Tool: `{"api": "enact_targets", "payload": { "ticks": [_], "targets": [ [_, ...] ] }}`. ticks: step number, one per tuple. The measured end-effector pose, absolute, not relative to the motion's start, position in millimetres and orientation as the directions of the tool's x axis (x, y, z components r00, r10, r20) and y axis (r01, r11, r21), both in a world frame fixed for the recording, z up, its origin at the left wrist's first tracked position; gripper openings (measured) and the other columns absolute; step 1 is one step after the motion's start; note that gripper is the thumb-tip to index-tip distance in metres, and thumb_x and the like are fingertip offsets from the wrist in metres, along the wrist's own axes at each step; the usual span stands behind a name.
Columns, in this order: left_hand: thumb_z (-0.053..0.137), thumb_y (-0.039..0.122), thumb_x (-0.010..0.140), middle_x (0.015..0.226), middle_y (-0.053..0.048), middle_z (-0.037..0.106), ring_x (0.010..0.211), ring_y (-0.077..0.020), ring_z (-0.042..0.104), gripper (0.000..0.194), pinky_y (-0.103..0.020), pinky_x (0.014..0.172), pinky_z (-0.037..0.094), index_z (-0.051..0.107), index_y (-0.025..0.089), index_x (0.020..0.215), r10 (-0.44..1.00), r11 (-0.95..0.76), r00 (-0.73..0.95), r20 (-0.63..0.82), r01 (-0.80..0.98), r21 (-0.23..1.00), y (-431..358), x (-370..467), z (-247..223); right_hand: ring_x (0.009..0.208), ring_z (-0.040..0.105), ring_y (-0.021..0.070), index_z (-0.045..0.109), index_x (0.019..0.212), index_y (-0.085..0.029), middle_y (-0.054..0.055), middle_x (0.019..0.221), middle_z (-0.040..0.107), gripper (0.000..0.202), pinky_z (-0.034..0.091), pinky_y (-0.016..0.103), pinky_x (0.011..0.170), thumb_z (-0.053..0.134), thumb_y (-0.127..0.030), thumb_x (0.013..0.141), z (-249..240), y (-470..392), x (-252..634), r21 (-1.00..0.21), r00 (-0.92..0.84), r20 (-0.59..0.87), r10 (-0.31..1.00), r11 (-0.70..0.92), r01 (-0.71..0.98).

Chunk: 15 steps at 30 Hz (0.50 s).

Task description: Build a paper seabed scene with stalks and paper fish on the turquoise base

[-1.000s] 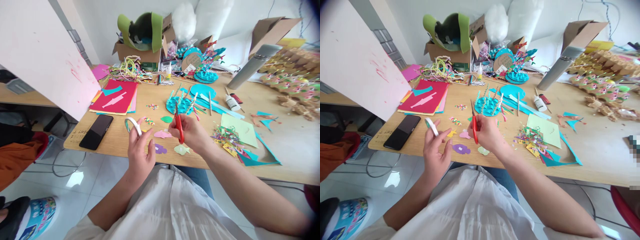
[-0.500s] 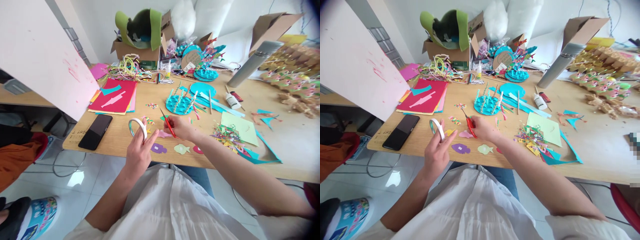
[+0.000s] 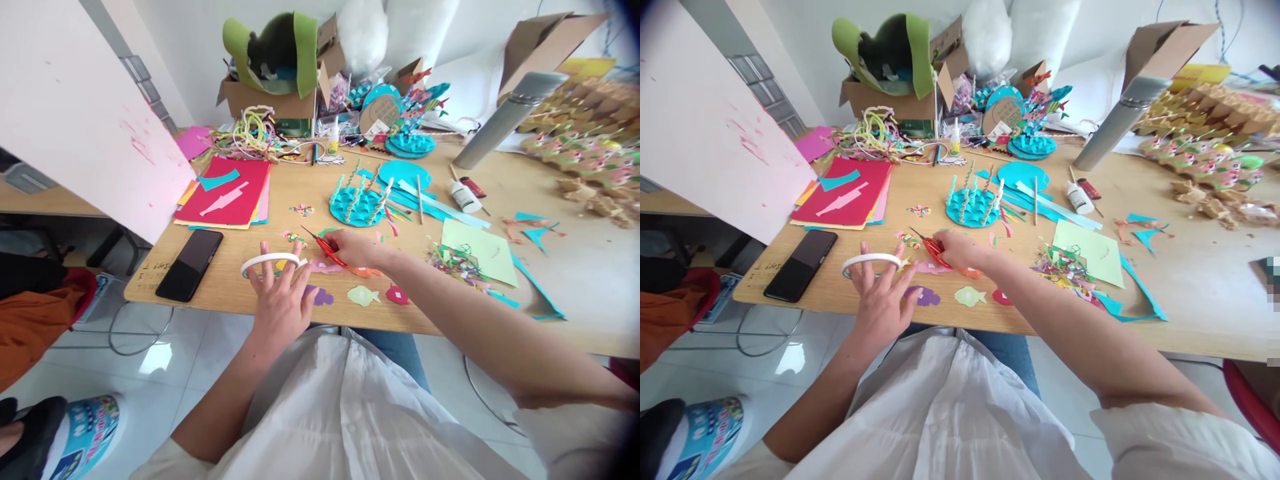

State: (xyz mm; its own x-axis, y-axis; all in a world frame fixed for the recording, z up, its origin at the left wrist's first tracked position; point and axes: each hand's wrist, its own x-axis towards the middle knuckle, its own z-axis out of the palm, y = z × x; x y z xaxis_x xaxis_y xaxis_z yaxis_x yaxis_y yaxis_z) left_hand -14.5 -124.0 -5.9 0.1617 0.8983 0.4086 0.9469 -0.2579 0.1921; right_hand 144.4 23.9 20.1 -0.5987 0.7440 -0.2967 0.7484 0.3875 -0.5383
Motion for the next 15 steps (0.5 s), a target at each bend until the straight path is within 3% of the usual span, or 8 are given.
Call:
{"api": "enact_targets", "payload": {
  "ticks": [5, 10, 15],
  "targets": [
    [0.052, 0.025, 0.091, 0.132, -0.014, 0.060, 0.147, -0.0448, 0.008, 0.045, -0.073, 0.110, -0.004, 0.053, 0.022, 0.137, 0.882, -0.227, 0.101, 0.460, 0.947, 0.228, -122, -17, -12, 0.061, 0.048, 0.0128, 0.052, 0.071, -0.019, 0.000, 0.067, 0.057, 0.018, 0.028, 0.026, 0.053, 0.068, -0.029, 0.075, 21, 28, 143, -0.521, -0.640, -0.311, 0.702, 0.438, 0.733],
    [0.051, 0.028, 0.092, 0.144, -0.015, 0.049, 0.147, -0.0454, -0.002, 0.045, -0.074, 0.110, 0.003, 0.054, 0.019, 0.136, 0.889, -0.153, 0.062, 0.453, 0.974, 0.165, -122, -14, -9, 0.067, 0.053, 0.0136, 0.061, 0.082, -0.017, 0.002, 0.078, 0.064, 0.015, 0.028, 0.025, 0.055, 0.067, -0.029, 0.077, 25, 31, 139, -0.437, -0.634, -0.352, 0.689, 0.478, 0.762],
    [0.051, 0.036, 0.093, 0.151, -0.009, 0.041, 0.146, -0.0481, -0.001, 0.038, -0.077, 0.107, 0.010, 0.061, 0.031, 0.129, 0.932, -0.123, 0.080, 0.354, 0.987, 0.100, -122, -6, -7, 0.072, 0.056, 0.0145, 0.064, 0.092, -0.016, 0.004, 0.087, 0.069, 0.016, 0.027, 0.025, 0.054, 0.062, -0.024, 0.079, 28, 31, 136, -0.354, -0.612, -0.394, 0.686, 0.501, 0.790]
  ]
}}
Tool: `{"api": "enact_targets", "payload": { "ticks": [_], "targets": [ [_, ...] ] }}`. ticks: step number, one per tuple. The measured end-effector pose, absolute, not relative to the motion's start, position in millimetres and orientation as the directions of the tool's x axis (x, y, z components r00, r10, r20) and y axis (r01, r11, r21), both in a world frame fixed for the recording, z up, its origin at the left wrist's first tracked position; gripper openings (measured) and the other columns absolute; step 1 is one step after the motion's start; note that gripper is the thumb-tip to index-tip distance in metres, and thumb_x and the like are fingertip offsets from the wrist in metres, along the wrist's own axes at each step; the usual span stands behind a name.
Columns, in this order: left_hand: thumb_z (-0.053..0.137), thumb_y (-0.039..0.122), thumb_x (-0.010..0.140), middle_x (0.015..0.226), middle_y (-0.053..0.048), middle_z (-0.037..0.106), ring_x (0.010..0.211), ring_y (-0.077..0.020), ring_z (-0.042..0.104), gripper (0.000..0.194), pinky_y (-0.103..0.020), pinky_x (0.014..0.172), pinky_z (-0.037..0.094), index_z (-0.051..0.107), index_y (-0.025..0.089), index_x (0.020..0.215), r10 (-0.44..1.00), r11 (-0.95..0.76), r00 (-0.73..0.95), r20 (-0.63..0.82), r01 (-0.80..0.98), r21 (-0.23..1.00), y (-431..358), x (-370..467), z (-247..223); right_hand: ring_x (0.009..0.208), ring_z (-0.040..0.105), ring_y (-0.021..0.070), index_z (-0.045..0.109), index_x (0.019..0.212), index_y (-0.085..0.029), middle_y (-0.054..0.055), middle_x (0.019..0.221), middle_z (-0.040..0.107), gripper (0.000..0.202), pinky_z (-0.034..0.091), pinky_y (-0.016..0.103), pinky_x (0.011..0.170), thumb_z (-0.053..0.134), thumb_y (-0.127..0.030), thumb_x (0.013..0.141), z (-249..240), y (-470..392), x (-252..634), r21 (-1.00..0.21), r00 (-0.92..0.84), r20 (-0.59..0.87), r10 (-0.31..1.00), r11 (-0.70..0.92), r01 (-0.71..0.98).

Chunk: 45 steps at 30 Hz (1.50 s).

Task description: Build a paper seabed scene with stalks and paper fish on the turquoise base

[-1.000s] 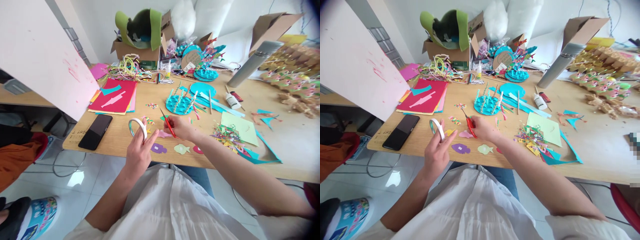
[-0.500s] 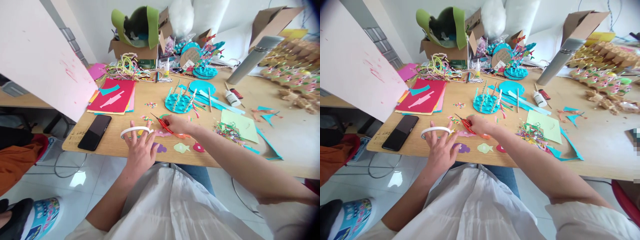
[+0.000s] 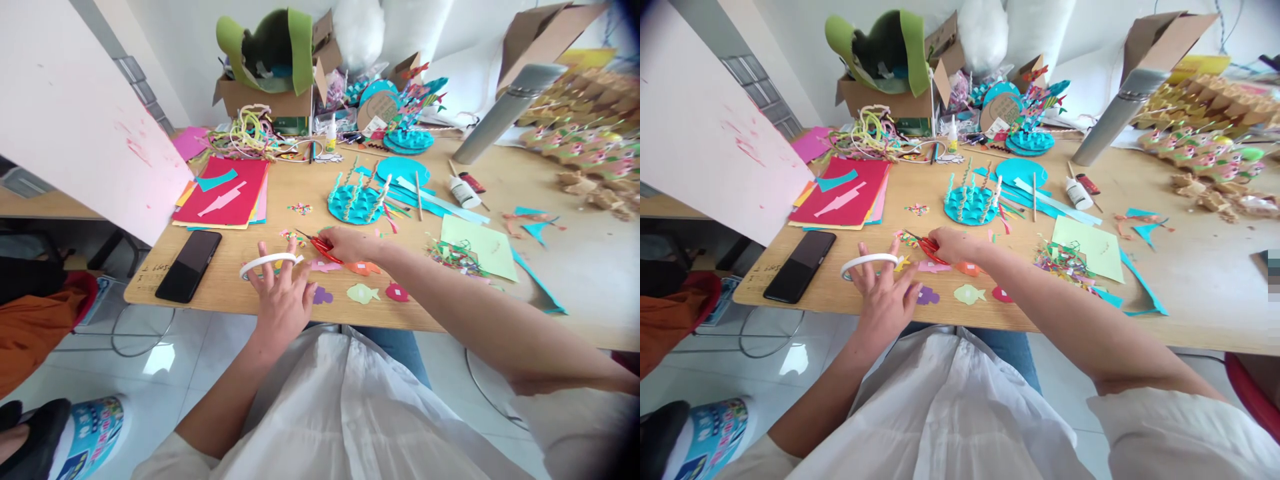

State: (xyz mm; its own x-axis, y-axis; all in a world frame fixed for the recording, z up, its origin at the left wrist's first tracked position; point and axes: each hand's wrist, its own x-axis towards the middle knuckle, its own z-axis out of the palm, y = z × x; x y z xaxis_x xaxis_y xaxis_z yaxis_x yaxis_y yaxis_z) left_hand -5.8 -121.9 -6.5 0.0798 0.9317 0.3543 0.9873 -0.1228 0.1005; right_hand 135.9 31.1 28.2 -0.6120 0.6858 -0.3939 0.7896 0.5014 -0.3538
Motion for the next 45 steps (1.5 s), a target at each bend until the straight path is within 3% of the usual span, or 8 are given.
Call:
{"api": "enact_targets", "payload": {
  "ticks": [7, 13, 45],
  "targets": [
    [0.042, 0.042, 0.096, 0.147, -0.011, 0.045, 0.145, -0.0491, 0.004, 0.039, -0.079, 0.104, 0.016, 0.061, 0.031, 0.128, 0.950, -0.171, 0.145, 0.277, 0.983, 0.072, -118, 3, -13, 0.072, 0.057, 0.0140, 0.064, 0.092, -0.017, 0.005, 0.088, 0.069, 0.017, 0.028, 0.024, 0.054, 0.060, -0.029, 0.082, 25, 32, 135, -0.333, -0.599, -0.398, 0.695, 0.499, 0.800],
    [0.041, 0.040, 0.097, 0.153, -0.008, 0.037, 0.146, -0.0488, 0.003, 0.037, -0.079, 0.104, 0.017, 0.063, 0.031, 0.125, 0.948, -0.182, 0.157, 0.278, 0.981, 0.068, -116, 4, -14, 0.072, 0.058, 0.0147, 0.065, 0.093, -0.016, 0.006, 0.090, 0.070, 0.023, 0.030, 0.025, 0.055, 0.062, -0.036, 0.081, 28, 31, 134, -0.323, -0.599, -0.399, 0.694, 0.505, 0.801],
    [0.045, 0.037, 0.095, 0.156, -0.007, 0.033, 0.146, -0.0465, 0.008, 0.035, -0.078, 0.106, 0.017, 0.063, 0.030, 0.124, 0.951, -0.171, 0.143, 0.273, 0.982, 0.079, -111, 11, -15, 0.076, 0.061, 0.0158, 0.067, 0.096, -0.017, 0.007, 0.093, 0.072, 0.020, 0.033, 0.024, 0.056, 0.060, -0.023, 0.079, 32, 26, 130, -0.281, -0.577, -0.393, 0.716, 0.505, 0.816]
  ]
}}
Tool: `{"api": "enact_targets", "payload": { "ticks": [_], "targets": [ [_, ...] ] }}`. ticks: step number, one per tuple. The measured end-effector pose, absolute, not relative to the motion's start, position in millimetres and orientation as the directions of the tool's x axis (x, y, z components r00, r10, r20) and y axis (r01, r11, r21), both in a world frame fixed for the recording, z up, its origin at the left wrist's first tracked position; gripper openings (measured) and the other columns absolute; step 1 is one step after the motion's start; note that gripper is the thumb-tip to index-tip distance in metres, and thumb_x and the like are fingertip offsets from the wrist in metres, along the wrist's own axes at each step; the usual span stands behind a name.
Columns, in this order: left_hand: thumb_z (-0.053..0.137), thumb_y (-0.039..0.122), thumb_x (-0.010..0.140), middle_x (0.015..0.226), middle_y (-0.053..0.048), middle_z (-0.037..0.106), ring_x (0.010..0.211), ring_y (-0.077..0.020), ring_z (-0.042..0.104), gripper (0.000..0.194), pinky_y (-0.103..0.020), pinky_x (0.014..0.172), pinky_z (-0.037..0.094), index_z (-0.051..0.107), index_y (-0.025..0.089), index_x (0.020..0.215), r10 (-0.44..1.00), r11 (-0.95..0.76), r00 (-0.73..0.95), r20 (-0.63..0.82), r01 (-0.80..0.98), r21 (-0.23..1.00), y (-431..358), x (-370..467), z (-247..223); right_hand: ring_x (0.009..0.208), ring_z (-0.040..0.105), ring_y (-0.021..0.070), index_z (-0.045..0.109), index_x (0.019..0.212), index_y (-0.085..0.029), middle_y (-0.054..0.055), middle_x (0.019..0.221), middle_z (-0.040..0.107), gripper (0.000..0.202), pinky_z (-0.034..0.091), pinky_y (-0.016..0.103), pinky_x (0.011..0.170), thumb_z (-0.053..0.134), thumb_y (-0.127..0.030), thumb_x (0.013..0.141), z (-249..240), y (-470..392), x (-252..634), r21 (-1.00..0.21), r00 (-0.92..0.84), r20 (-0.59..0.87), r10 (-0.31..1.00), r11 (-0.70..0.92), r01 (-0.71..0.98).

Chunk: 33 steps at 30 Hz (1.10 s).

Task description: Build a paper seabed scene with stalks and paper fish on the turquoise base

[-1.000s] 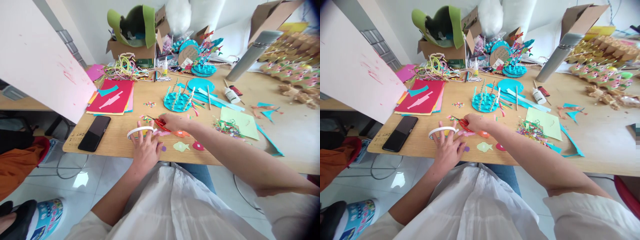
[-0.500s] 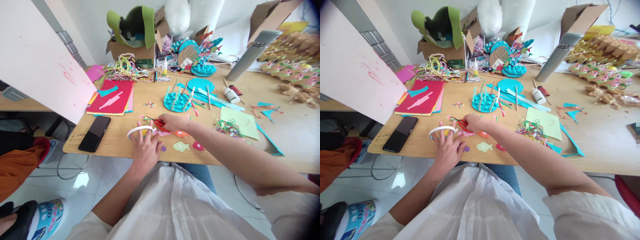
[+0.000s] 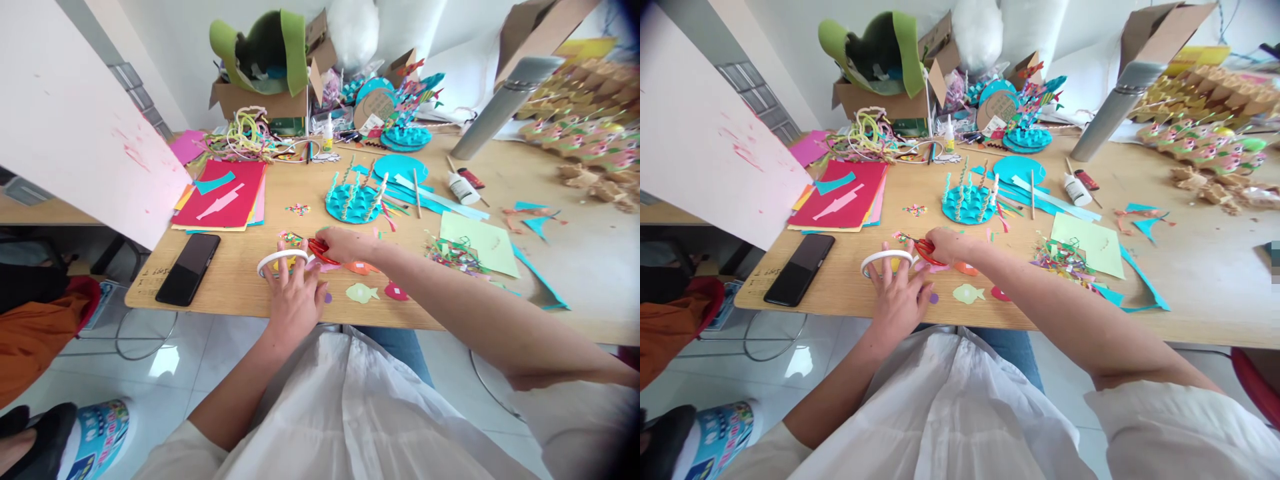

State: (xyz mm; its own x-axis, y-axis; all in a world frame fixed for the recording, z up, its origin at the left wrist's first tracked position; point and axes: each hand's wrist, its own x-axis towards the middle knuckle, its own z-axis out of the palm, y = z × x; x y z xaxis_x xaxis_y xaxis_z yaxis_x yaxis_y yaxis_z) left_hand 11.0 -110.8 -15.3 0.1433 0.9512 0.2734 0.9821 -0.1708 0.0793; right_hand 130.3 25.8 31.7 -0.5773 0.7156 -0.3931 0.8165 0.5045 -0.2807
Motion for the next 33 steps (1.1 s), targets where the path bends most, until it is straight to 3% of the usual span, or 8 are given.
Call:
{"api": "enact_targets", "payload": {
  "ticks": [8, 20, 33],
  "targets": [
    [0.046, 0.035, 0.094, 0.154, -0.009, 0.035, 0.146, -0.0462, 0.009, 0.033, -0.079, 0.106, 0.016, 0.065, 0.027, 0.120, 0.953, -0.177, 0.151, 0.263, 0.981, 0.079, -109.3, 12.0, -15.4, 0.080, 0.062, 0.0169, 0.067, 0.098, -0.017, 0.009, 0.098, 0.071, 0.020, 0.033, 0.023, 0.056, 0.057, -0.022, 0.081, 30.4, 27.6, 130.6, -0.276, -0.583, -0.395, 0.710, 0.514, 0.812],
    [0.044, 0.032, 0.095, 0.156, -0.009, 0.032, 0.146, -0.0463, 0.009, 0.033, -0.078, 0.106, 0.017, 0.064, 0.027, 0.121, 0.946, -0.174, 0.146, 0.291, 0.982, 0.072, -109.0, 11.6, -20.0, 0.067, 0.057, 0.0139, 0.067, 0.092, -0.016, 0.005, 0.085, 0.071, 0.017, 0.030, 0.024, 0.053, 0.060, -0.018, 0.077, 31.8, 28.2, 137.0, -0.294, -0.593, -0.367, 0.717, 0.515, 0.805],
    [0.048, 0.031, 0.094, 0.155, -0.010, 0.034, 0.146, -0.0453, 0.011, 0.032, -0.077, 0.107, 0.017, 0.064, 0.028, 0.121, 0.944, -0.163, 0.132, 0.304, 0.983, 0.079, -108.2, 12.2, -21.1, 0.068, 0.059, 0.0153, 0.068, 0.088, -0.018, 0.006, 0.084, 0.071, 0.016, 0.032, 0.025, 0.054, 0.058, -0.017, 0.077, 31.1, 28.4, 134.8, -0.280, -0.549, -0.378, 0.745, 0.474, 0.835]
  ]
}}
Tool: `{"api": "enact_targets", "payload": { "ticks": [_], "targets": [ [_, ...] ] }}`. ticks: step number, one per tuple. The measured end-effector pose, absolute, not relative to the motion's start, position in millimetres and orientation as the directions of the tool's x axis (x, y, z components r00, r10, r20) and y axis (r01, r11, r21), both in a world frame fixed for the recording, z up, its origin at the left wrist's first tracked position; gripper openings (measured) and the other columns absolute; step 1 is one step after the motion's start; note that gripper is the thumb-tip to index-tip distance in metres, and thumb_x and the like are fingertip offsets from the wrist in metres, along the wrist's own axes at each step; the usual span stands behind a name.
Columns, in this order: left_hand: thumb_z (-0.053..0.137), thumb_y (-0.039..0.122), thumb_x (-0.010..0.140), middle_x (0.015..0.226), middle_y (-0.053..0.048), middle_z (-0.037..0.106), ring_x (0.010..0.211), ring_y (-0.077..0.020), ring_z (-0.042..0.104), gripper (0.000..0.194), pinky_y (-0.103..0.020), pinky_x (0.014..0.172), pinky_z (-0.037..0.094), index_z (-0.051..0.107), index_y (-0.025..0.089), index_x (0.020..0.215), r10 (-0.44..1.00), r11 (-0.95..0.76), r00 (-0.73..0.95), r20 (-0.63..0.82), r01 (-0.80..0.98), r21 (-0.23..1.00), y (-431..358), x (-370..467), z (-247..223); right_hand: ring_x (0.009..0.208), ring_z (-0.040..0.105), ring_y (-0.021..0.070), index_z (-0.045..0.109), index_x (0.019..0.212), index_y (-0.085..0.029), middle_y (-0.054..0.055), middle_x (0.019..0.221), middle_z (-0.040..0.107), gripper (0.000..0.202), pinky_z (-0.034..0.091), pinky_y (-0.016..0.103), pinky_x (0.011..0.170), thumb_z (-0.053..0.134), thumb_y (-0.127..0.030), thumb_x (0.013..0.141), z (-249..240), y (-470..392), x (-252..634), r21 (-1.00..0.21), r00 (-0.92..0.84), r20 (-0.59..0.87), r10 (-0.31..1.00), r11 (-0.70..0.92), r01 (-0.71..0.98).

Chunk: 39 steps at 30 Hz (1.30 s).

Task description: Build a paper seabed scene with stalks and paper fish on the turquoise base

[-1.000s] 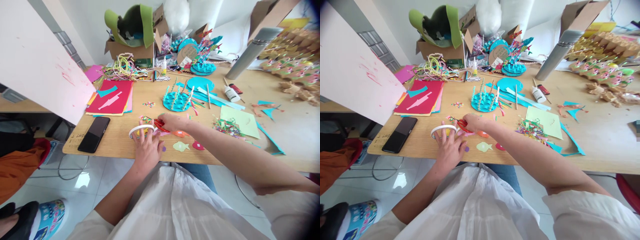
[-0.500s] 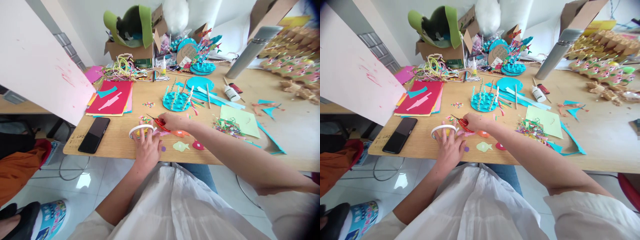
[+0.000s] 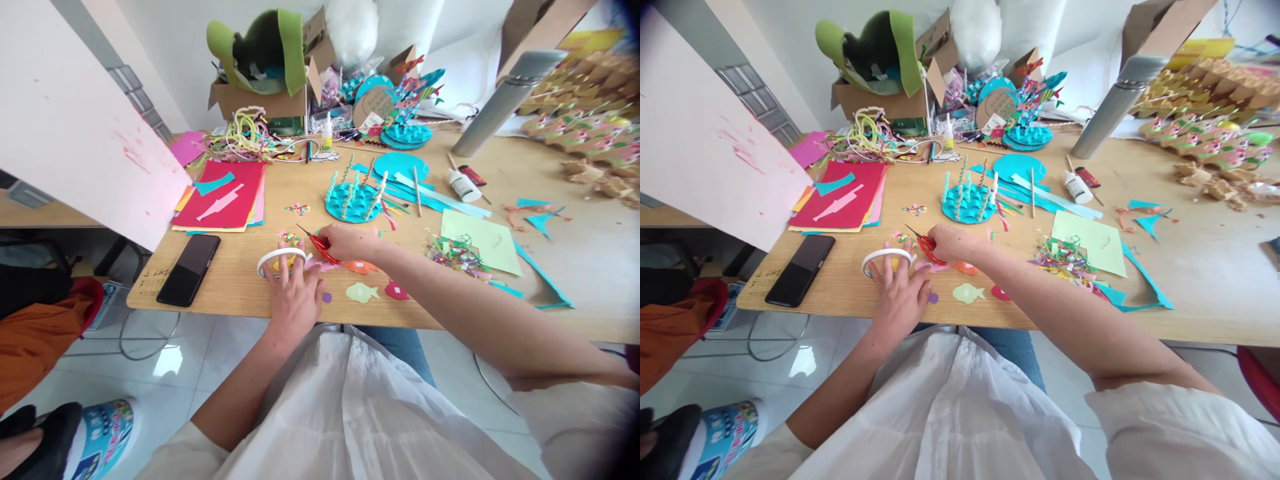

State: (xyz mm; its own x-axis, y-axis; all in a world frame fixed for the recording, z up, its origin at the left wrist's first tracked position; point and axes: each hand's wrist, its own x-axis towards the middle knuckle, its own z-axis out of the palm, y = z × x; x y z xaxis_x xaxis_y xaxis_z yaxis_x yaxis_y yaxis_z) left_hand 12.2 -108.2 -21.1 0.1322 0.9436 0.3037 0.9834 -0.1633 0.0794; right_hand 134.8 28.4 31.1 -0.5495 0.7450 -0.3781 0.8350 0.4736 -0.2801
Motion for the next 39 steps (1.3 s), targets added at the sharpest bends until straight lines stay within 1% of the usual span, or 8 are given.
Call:
{"api": "enact_targets", "payload": {
  "ticks": [12, 18, 24, 28, 31, 33, 35, 39],
  "targets": [
    [0.049, 0.031, 0.093, 0.155, -0.010, 0.032, 0.146, -0.0452, 0.012, 0.031, -0.077, 0.106, 0.018, 0.065, 0.029, 0.119, 0.948, -0.151, 0.118, 0.295, 0.984, 0.090, -109, 12, -21, 0.087, 0.066, 0.0228, 0.069, 0.100, -0.014, 0.015, 0.097, 0.072, 0.028, 0.037, 0.026, 0.062, 0.054, -0.031, 0.085, 17, 24, 138, -0.179, -0.556, -0.291, 0.779, 0.526, 0.831],
    [0.050, 0.033, 0.093, 0.153, -0.010, 0.035, 0.146, -0.0445, 0.013, 0.031, -0.076, 0.107, 0.019, 0.066, 0.030, 0.119, 0.945, -0.150, 0.110, 0.307, 0.983, 0.110, -109, 11, -20, 0.082, 0.065, 0.0208, 0.069, 0.095, -0.015, 0.013, 0.094, 0.072, 0.025, 0.036, 0.025, 0.060, 0.052, -0.031, 0.087, 27, 20, 140, -0.200, -0.513, -0.276, 0.813, 0.474, 0.858],
    [0.049, 0.035, 0.094, 0.152, -0.009, 0.038, 0.145, -0.0441, 0.013, 0.033, -0.073, 0.107, 0.021, 0.066, 0.032, 0.122, 0.939, -0.142, 0.073, 0.335, 0.973, 0.185, -112, 9, -14, 0.071, 0.059, 0.0164, 0.063, 0.088, -0.016, 0.008, 0.083, 0.068, 0.023, 0.032, 0.024, 0.056, 0.062, -0.038, 0.082, 41, 6, 154, -0.336, -0.426, -0.163, 0.890, 0.356, 0.872],
    [0.052, 0.031, 0.093, 0.148, -0.011, 0.044, 0.141, -0.0382, 0.029, 0.031, -0.067, 0.112, 0.019, 0.067, 0.030, 0.120, 0.900, -0.194, 0.050, 0.433, 0.936, 0.294, -124, 7, 10, 0.063, 0.052, 0.0133, 0.056, 0.078, -0.017, 0.001, 0.069, 0.061, 0.022, 0.033, 0.024, 0.056, 0.067, -0.036, 0.077, 46, -9, 168, -0.563, -0.433, -0.038, 0.901, 0.339, 0.754],
    [0.050, 0.024, 0.095, 0.135, -0.011, 0.057, 0.127, -0.0270, 0.051, 0.026, -0.052, 0.110, 0.037, 0.067, 0.025, 0.115, 0.853, -0.355, 0.040, 0.521, 0.774, 0.523, -137, 6, 33, 0.060, 0.052, 0.0127, 0.051, 0.074, -0.018, -0.001, 0.065, 0.057, 0.030, 0.037, 0.024, 0.056, 0.070, -0.042, 0.074, 56, -25, 176, -0.791, -0.437, 0.055, 0.898, 0.306, 0.530],
    [0.049, 0.021, 0.095, 0.125, -0.009, 0.063, 0.111, -0.0199, 0.062, 0.023, -0.035, 0.090, 0.054, 0.067, 0.023, 0.109, 0.870, -0.413, -0.003, 0.494, 0.544, 0.730, -144, 6, 44, 0.060, 0.053, 0.0124, 0.050, 0.074, -0.019, -0.001, 0.068, 0.057, 0.038, 0.040, 0.025, 0.056, 0.073, -0.048, 0.070, 64, -36, 180, -0.892, -0.437, 0.067, 0.897, 0.250, 0.376],
    [0.049, 0.020, 0.096, 0.121, -0.008, 0.066, 0.090, -0.0139, 0.067, 0.020, -0.024, 0.070, 0.057, 0.065, 0.022, 0.106, 0.908, -0.391, -0.023, 0.418, 0.312, 0.866, -148, 8, 50, 0.059, 0.053, 0.0121, 0.050, 0.074, -0.019, -0.001, 0.068, 0.057, 0.042, 0.042, 0.025, 0.056, 0.076, -0.051, 0.068, 70, -48, 184, -0.937, -0.431, 0.101, 0.897, 0.231, 0.262],
    [0.054, 0.023, 0.094, 0.116, -0.009, 0.069, 0.067, -0.0085, 0.065, 0.018, -0.026, 0.070, 0.058, 0.051, 0.023, 0.112, 0.964, -0.267, 0.007, 0.267, -0.016, 0.964, -151, 16, 53, 0.059, 0.052, 0.0115, 0.053, 0.075, -0.019, -0.002, 0.067, 0.056, 0.037, 0.043, 0.026, 0.057, 0.078, -0.047, 0.070, 74, -66, 194, -0.954, -0.405, 0.203, 0.891, 0.274, 0.124]
  ]
}}
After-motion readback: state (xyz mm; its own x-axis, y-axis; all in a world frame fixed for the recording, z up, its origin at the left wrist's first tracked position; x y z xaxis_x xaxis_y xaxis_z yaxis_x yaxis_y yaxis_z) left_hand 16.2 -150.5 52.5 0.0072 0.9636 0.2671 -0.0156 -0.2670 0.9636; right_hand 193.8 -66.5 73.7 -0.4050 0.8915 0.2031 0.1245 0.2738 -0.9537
